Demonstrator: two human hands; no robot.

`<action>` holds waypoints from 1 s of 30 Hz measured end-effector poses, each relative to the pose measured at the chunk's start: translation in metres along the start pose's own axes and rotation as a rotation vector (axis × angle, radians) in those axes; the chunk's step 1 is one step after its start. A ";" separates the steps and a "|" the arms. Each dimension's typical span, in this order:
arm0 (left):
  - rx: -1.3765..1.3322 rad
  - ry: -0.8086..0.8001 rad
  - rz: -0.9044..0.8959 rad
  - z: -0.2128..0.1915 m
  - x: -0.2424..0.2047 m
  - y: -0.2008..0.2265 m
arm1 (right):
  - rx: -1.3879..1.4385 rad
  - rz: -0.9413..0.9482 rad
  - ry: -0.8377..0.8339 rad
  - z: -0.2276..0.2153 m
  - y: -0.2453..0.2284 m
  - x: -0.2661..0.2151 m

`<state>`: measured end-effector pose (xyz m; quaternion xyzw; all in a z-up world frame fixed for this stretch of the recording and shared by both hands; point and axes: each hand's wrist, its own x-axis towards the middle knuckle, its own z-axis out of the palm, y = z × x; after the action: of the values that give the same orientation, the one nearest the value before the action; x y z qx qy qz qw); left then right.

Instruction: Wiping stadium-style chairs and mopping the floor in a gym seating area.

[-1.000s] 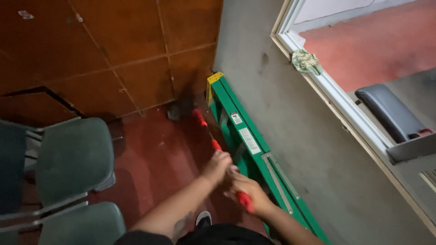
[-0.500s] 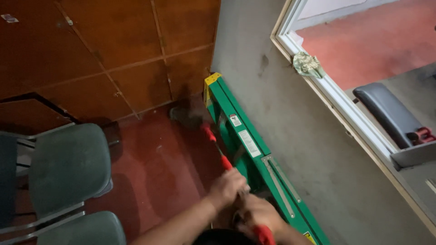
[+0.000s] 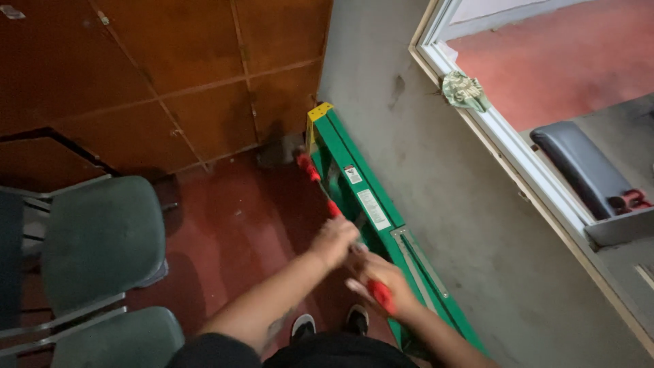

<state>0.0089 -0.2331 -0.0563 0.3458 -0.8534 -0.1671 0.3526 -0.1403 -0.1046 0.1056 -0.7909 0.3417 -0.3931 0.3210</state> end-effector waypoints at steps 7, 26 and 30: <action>-0.404 0.067 0.254 -0.093 0.001 0.168 | 0.027 -0.118 0.111 -0.055 -0.143 -0.019; -0.024 0.051 -0.012 -0.035 -0.023 0.108 | -0.030 -0.228 -0.071 -0.018 -0.046 -0.035; -0.099 0.045 -0.093 -0.003 -0.033 0.149 | -0.027 -0.188 -0.082 -0.040 -0.064 -0.084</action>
<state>-0.0420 -0.1051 0.0085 0.3708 -0.8191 -0.2173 0.3800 -0.1937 -0.0119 0.1406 -0.8392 0.2578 -0.3843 0.2858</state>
